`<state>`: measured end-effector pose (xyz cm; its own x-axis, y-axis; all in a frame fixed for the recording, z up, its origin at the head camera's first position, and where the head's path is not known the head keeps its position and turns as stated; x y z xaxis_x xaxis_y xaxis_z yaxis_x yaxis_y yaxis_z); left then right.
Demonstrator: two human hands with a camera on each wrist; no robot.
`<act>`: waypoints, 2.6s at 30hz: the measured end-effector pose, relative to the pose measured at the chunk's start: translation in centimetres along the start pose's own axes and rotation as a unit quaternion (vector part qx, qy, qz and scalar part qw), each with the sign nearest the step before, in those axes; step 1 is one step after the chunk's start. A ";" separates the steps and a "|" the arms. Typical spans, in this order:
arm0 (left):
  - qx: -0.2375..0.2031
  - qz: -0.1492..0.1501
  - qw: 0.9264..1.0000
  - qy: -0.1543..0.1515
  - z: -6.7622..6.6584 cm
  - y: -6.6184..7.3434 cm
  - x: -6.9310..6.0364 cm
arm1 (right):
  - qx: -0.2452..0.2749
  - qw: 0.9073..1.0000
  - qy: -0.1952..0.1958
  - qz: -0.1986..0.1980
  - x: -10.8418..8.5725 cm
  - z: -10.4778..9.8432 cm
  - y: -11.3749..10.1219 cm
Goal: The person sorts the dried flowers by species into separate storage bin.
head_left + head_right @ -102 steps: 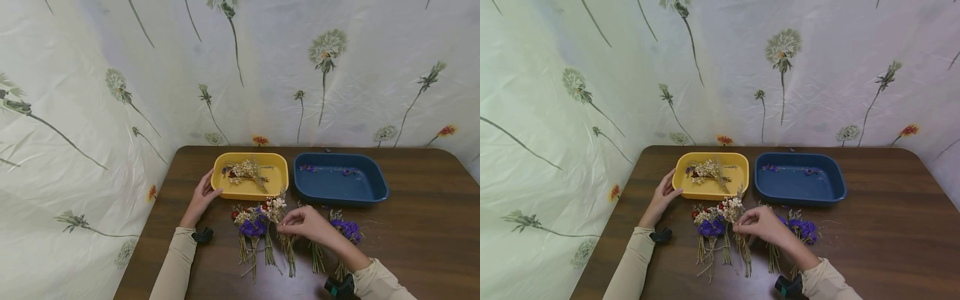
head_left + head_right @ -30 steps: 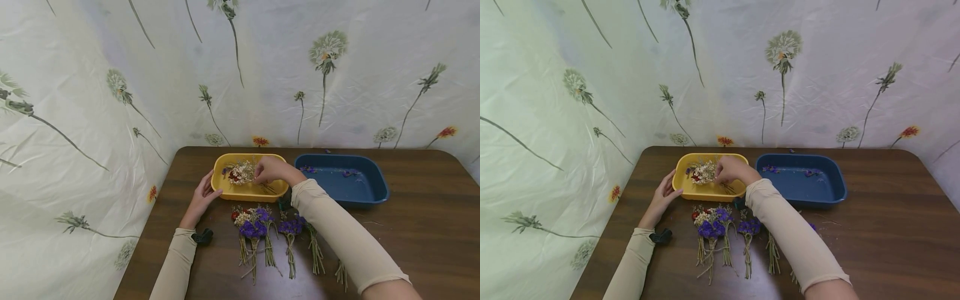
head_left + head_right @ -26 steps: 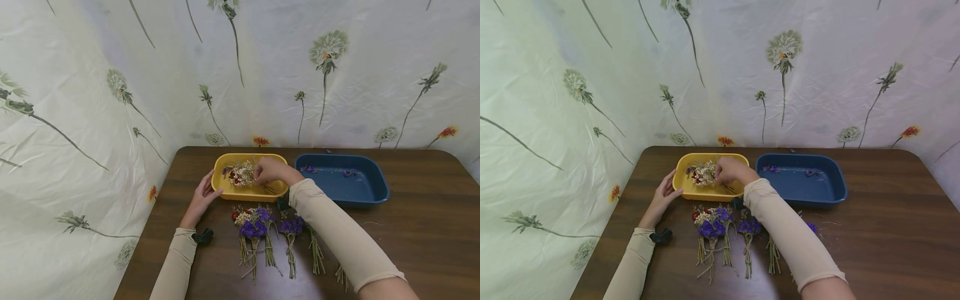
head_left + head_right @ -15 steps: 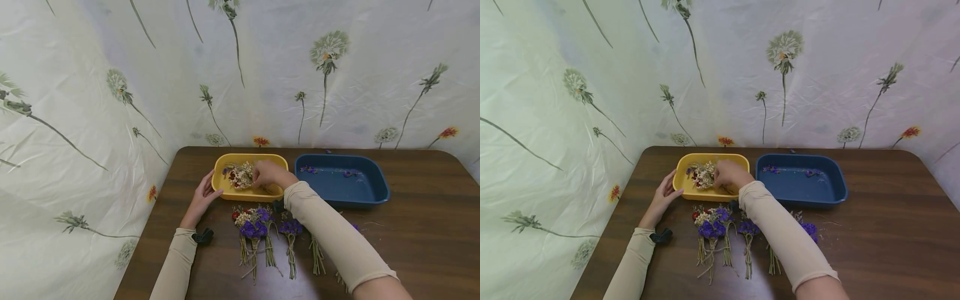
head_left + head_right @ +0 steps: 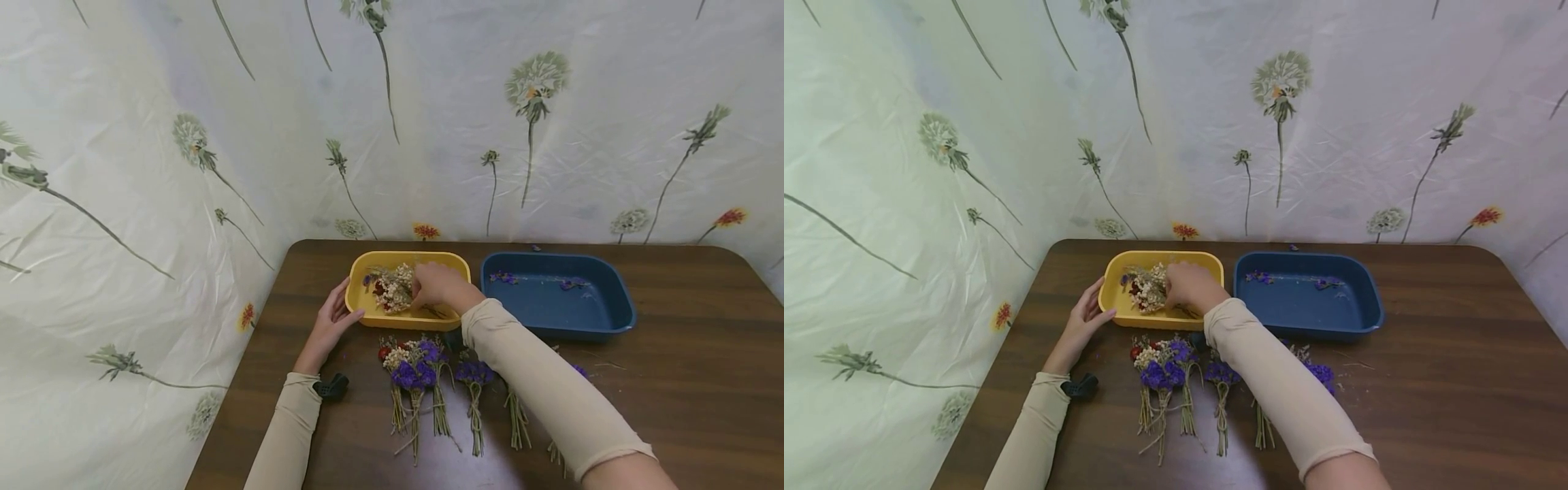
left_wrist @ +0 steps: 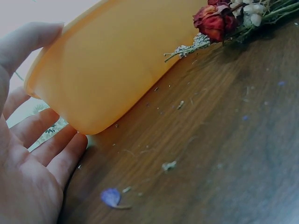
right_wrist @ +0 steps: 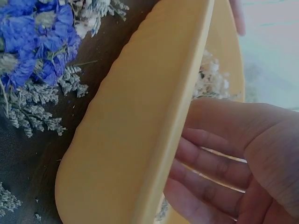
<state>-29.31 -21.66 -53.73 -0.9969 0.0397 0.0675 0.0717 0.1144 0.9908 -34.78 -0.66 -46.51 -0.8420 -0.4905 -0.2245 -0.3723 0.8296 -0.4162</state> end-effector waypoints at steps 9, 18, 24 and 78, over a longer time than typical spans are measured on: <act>-0.001 0.001 1.000 0.000 -0.2 -0.1 0.1 | -0.010 0.999 0.038 -0.009 -1.0 -0.9 -0.9; -0.006 0.006 1.000 -0.004 0.0 -0.1 0.0 | -0.006 0.993 0.110 -0.027 -3.3 -1.6 -1.5; -0.005 0.005 1.000 -0.007 -0.1 -0.2 0.1 | 0.026 0.990 0.133 -0.040 -5.4 -1.4 -1.9; -0.019 0.005 1.000 -0.016 0.2 -0.2 0.1 | -0.054 0.990 0.127 -0.024 -12.7 9.9 -7.3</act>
<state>-29.43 -21.46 -53.93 -0.9946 0.0718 0.0744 0.0799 0.0768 0.9938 -17.46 -3.13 -49.36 -0.8880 -0.4589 0.0280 -0.4428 0.8372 -0.3209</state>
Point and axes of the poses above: each hand's wrist, its own x-axis towards the middle knuckle, its own z-axis out of the palm, y = z × x, the point moved 8 cm from there along x, towards the middle knuckle, and after that the axes turned 5 degrees about y, right-handed, at the moved point
